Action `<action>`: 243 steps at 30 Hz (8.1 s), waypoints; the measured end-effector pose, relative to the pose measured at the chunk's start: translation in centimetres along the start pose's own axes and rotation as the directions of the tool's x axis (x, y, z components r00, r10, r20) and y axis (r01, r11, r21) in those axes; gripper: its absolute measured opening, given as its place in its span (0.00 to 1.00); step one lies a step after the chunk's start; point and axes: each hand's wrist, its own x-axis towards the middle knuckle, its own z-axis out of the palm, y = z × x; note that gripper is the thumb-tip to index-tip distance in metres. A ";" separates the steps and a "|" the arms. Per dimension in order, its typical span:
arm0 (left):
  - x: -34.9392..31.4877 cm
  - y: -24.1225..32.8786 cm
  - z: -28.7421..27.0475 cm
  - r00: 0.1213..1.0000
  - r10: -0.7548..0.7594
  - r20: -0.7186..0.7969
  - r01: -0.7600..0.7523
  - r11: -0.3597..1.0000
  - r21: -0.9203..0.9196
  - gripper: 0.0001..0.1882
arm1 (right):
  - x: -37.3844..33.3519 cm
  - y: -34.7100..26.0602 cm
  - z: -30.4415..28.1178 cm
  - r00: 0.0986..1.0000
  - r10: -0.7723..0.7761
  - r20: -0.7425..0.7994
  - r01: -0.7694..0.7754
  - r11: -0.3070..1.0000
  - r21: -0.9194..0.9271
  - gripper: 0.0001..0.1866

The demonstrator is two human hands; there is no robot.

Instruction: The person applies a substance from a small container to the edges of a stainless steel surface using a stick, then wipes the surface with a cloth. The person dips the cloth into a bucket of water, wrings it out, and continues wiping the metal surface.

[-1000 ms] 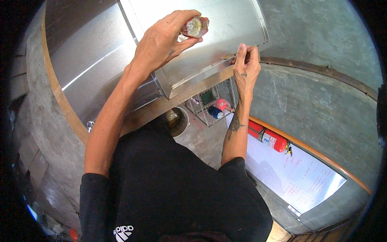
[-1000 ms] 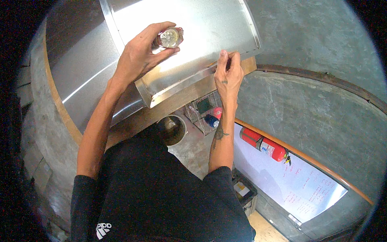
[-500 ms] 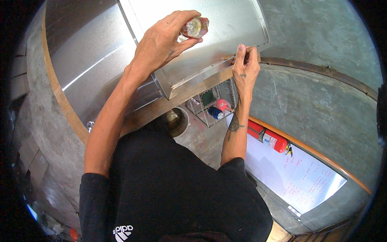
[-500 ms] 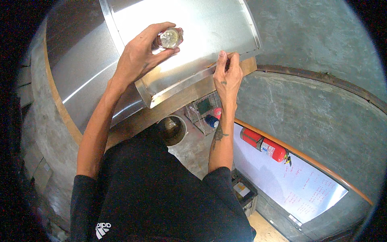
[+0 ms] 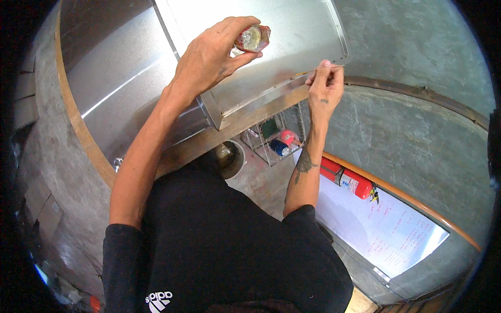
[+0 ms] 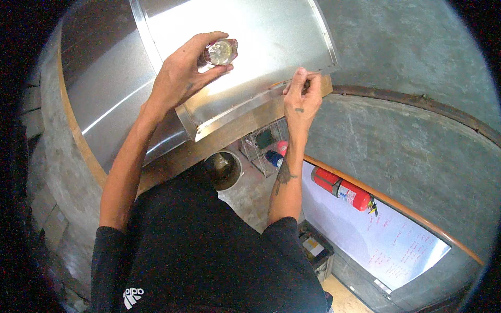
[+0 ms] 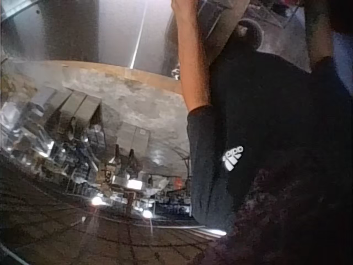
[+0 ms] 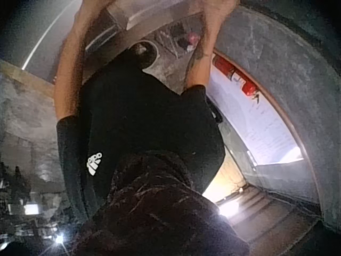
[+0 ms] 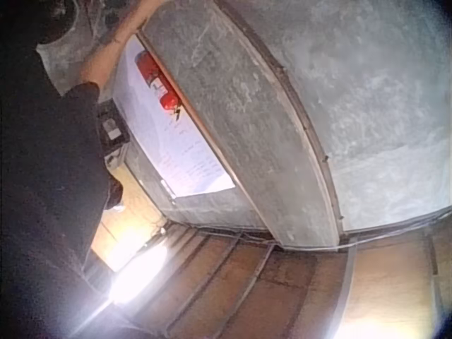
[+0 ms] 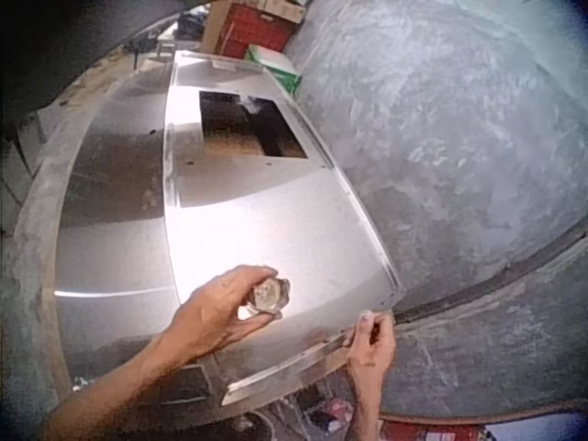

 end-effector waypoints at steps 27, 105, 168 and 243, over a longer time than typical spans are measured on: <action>-0.2 0.3 -0.3 1.000 -0.008 0.009 0.008 1.000 -0.002 0.31 | -1.1 -6.7 7.6 0.941 -0.232 -0.247 0.279 0.943 0.179 0.12; -0.3 0.0 -0.3 1.000 -0.004 0.010 0.004 1.000 0.008 0.31 | -0.6 -7.1 3.7 0.993 -0.084 -0.086 0.108 0.935 0.339 0.11; 0.1 0.2 -0.4 1.000 -0.010 0.017 0.010 1.000 0.006 0.29 | 4.7 1.9 -3.3 0.998 -0.064 0.026 0.069 0.885 -0.461 0.20; 0.3 0.3 -0.3 1.000 -0.025 0.011 0.025 1.000 -0.011 0.29 | 7.7 3.5 -4.1 0.996 -0.026 -0.089 -0.010 0.921 -0.389 0.19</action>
